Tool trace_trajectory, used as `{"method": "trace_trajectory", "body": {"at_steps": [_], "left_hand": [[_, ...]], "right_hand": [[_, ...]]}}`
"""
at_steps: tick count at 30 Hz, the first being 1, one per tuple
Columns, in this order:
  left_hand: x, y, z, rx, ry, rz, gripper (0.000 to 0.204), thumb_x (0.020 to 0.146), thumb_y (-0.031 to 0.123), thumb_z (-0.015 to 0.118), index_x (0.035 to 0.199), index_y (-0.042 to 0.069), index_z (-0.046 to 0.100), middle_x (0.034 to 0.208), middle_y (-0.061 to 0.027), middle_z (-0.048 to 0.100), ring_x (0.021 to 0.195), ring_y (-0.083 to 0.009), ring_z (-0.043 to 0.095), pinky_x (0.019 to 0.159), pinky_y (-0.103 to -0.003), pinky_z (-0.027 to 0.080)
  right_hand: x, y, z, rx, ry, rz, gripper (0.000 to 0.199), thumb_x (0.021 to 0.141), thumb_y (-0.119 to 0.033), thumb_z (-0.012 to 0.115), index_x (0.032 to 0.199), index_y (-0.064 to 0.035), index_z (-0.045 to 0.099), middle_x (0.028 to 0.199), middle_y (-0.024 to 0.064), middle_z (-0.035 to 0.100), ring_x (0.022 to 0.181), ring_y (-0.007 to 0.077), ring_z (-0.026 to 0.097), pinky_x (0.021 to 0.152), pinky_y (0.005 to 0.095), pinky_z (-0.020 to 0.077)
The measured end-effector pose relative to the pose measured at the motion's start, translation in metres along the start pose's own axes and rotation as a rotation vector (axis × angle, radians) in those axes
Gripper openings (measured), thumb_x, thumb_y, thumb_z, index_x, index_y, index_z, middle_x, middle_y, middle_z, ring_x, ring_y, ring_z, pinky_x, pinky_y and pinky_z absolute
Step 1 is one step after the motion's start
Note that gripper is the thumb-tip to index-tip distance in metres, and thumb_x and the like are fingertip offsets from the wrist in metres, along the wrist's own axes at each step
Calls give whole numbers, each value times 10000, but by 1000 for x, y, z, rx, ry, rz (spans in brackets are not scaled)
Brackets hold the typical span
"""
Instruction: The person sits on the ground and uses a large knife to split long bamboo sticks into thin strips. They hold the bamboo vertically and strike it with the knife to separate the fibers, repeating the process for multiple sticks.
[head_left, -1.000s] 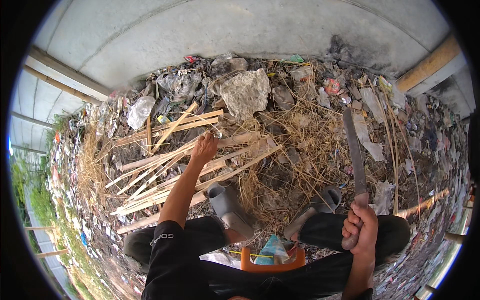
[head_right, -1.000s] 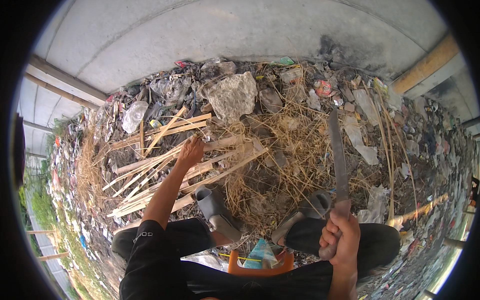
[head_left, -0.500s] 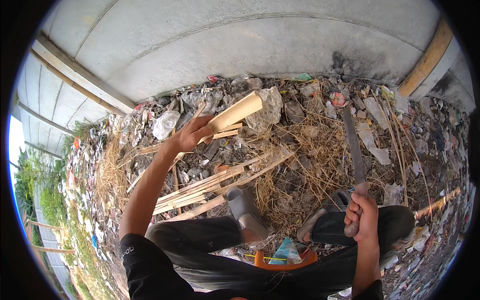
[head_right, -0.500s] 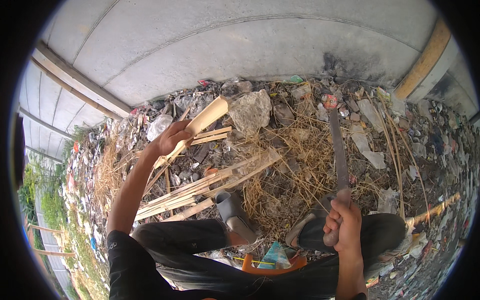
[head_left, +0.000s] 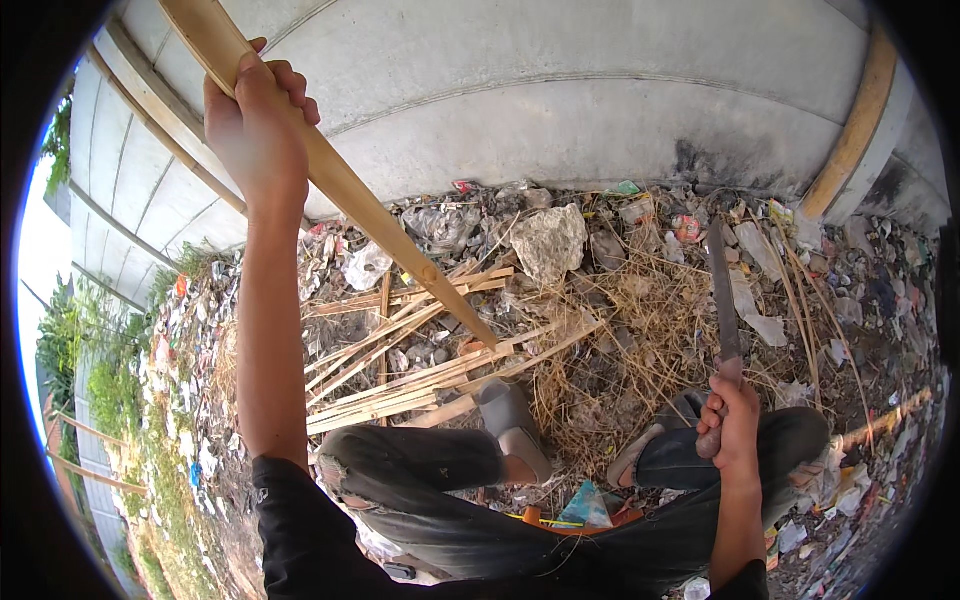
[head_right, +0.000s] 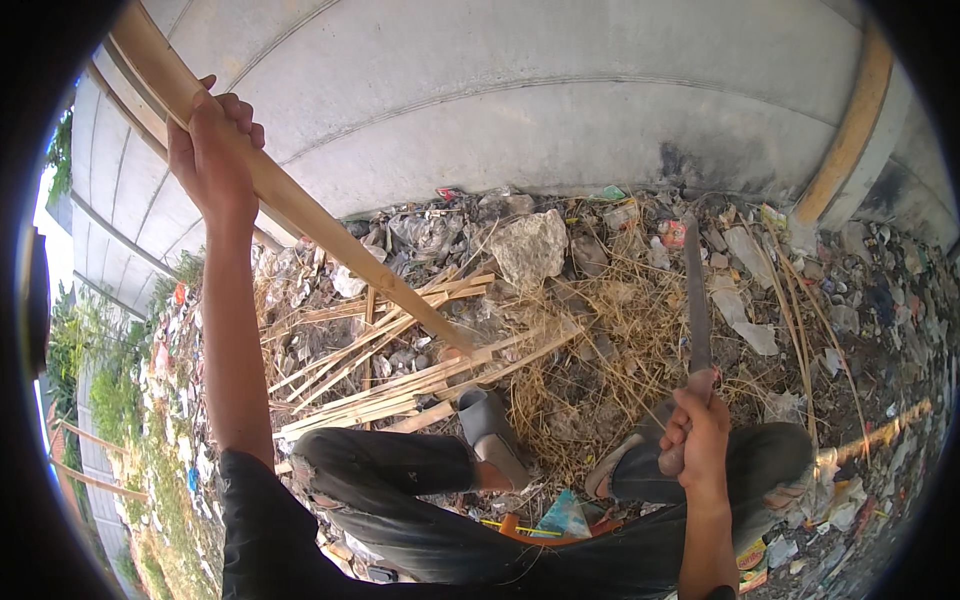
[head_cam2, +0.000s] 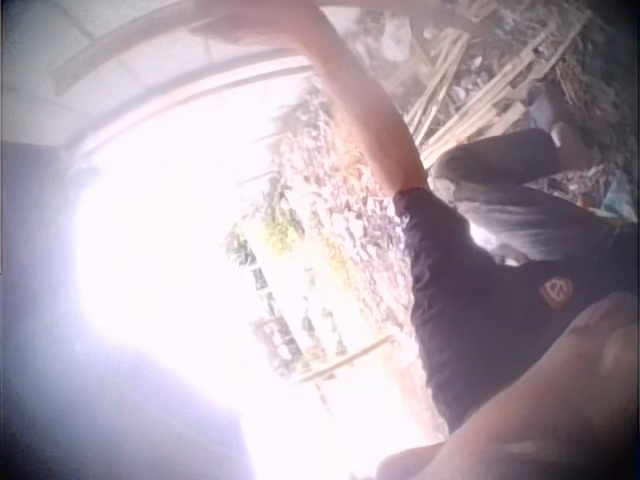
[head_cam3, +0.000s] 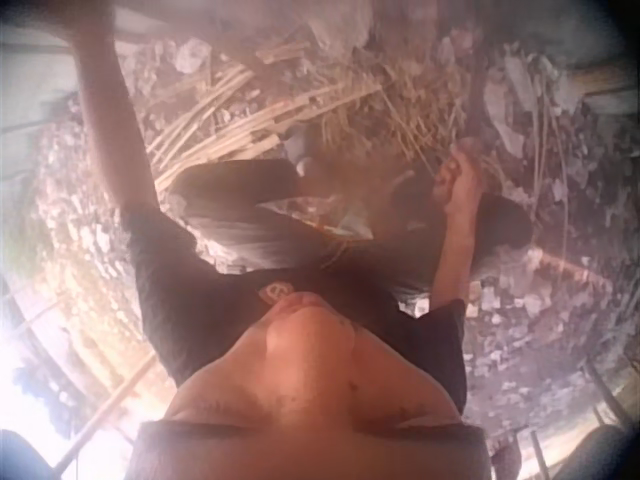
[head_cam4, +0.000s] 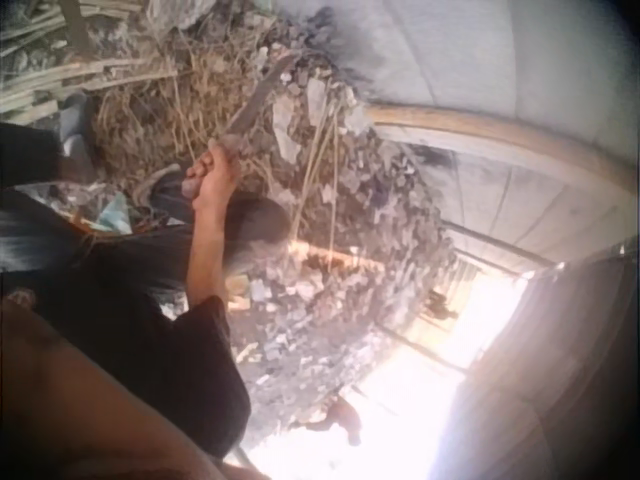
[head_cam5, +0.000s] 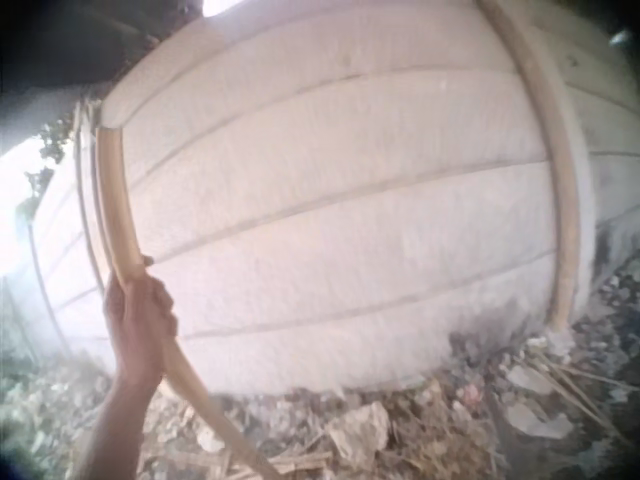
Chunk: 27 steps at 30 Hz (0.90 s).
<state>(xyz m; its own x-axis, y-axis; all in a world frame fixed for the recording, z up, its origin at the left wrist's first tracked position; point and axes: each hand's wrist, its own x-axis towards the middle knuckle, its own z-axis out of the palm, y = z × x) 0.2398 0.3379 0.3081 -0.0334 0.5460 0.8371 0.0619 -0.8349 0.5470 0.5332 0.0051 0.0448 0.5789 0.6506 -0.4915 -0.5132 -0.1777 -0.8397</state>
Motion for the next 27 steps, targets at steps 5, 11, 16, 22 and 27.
{"method": "trace_trajectory", "body": {"at_steps": [5,11,16,22,27], "left_hand": [[-28,24,50,-401,76,-144,242,1005,206,519,1143,9,508,709,-48,491,597,-110,428,494,-263,336],[-102,18,126,-613,-68,-211,210,1004,217,542,1098,34,499,659,10,390,536,-73,354,456,-260,288],[-112,26,168,-621,-104,-198,236,1021,276,566,1052,45,527,623,70,308,488,-30,277,435,-231,214],[-112,24,184,-513,-198,-160,284,1031,323,583,944,58,530,583,58,360,472,-38,329,421,-240,256],[-112,3,177,-410,-132,-88,289,1037,316,578,902,70,510,581,49,377,466,-43,355,415,-243,291]], "right_hand": [[-11,3,5,-112,-45,-135,153,974,-197,617,953,-74,528,638,-30,463,469,71,473,443,287,448],[-35,23,11,-141,-185,-339,127,1023,-151,578,996,-45,512,641,-8,501,464,71,500,444,256,449],[-85,57,27,-69,-351,-116,124,1018,-141,587,1030,-35,522,631,-8,505,446,71,487,426,260,429],[-80,36,27,-78,-363,-14,271,1029,-295,606,1019,-30,551,615,-10,490,430,69,462,403,259,413],[-87,-84,50,-10,-149,-478,351,1054,-372,552,962,-35,537,600,-11,456,421,57,427,394,241,388]]}}
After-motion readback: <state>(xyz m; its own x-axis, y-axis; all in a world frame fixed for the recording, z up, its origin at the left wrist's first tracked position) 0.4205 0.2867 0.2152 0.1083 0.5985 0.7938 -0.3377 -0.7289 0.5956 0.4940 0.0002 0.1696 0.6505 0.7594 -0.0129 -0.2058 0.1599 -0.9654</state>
